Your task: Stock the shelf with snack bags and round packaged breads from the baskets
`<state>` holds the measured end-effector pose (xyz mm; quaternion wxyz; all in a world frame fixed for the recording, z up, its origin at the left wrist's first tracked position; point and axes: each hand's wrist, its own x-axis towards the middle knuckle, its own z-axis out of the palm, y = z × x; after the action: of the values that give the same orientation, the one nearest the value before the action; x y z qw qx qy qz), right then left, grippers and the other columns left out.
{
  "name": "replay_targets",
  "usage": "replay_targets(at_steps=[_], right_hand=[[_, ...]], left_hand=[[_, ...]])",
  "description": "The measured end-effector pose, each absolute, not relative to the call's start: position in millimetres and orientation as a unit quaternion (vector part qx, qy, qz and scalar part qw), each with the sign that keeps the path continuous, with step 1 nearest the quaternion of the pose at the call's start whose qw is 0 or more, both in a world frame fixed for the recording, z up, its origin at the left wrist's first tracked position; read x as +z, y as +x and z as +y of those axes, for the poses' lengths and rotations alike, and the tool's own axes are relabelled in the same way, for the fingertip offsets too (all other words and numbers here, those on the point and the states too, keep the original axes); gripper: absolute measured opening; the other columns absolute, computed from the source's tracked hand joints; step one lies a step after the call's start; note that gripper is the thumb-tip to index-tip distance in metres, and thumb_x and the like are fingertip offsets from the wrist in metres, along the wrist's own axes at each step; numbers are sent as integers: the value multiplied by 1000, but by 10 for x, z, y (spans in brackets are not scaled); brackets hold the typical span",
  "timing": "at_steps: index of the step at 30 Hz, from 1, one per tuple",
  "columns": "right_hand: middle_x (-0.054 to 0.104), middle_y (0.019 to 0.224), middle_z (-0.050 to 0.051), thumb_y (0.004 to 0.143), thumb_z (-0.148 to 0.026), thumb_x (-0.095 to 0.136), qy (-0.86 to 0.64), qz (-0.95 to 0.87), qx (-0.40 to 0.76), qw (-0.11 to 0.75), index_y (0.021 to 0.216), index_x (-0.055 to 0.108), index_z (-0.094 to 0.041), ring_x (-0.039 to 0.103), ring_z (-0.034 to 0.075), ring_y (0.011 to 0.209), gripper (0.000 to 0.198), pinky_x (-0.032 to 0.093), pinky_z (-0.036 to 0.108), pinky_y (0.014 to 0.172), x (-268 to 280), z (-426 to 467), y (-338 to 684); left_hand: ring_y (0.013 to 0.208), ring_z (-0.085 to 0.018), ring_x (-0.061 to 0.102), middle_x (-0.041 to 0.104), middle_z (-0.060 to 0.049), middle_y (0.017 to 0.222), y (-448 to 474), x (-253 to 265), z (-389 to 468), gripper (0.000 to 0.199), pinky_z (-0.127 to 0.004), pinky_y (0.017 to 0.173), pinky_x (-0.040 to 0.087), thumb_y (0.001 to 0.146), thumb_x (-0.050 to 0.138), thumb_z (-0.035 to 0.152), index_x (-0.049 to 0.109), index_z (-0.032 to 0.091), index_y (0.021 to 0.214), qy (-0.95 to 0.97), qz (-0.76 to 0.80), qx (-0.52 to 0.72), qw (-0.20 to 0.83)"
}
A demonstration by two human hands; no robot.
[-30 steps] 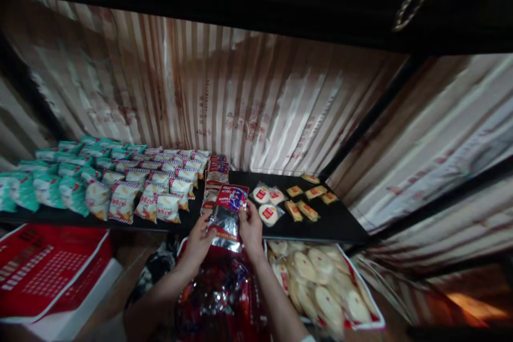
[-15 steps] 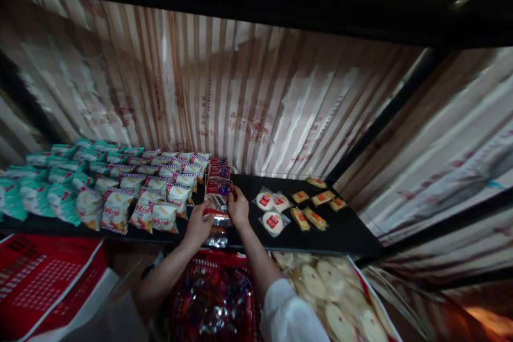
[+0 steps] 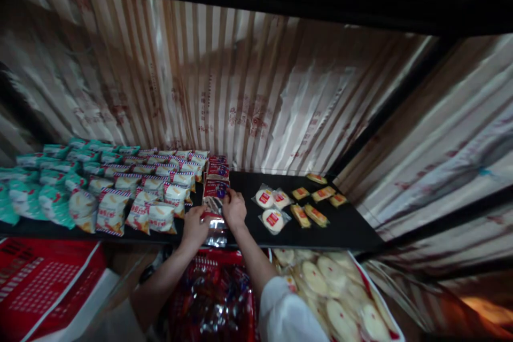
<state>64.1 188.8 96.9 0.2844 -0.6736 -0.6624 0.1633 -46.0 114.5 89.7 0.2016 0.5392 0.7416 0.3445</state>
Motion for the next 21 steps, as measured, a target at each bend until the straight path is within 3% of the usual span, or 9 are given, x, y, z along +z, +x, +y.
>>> replay_targets(at_steps=[14,21], right_hand=[[58,122,7,86,-28,43,-614,-747,73,246,113,64,-18,44,23,116,35,31,33,101,1011,2046,542],[39,145,6,84,-51,45,-602,-781,106,130,131,49,-26,20,31,136,53,22,45,105,1090,2187,345]], left_hand=[[111,-26,49,56,-14,118,-460,852,1080,43,-39,99,40,76,49,14,60,11,117,554,721,362,204],[121,-28,42,47,-15,130,-440,879,946,46,-40,105,36,75,49,13,58,11,121,585,710,353,173]])
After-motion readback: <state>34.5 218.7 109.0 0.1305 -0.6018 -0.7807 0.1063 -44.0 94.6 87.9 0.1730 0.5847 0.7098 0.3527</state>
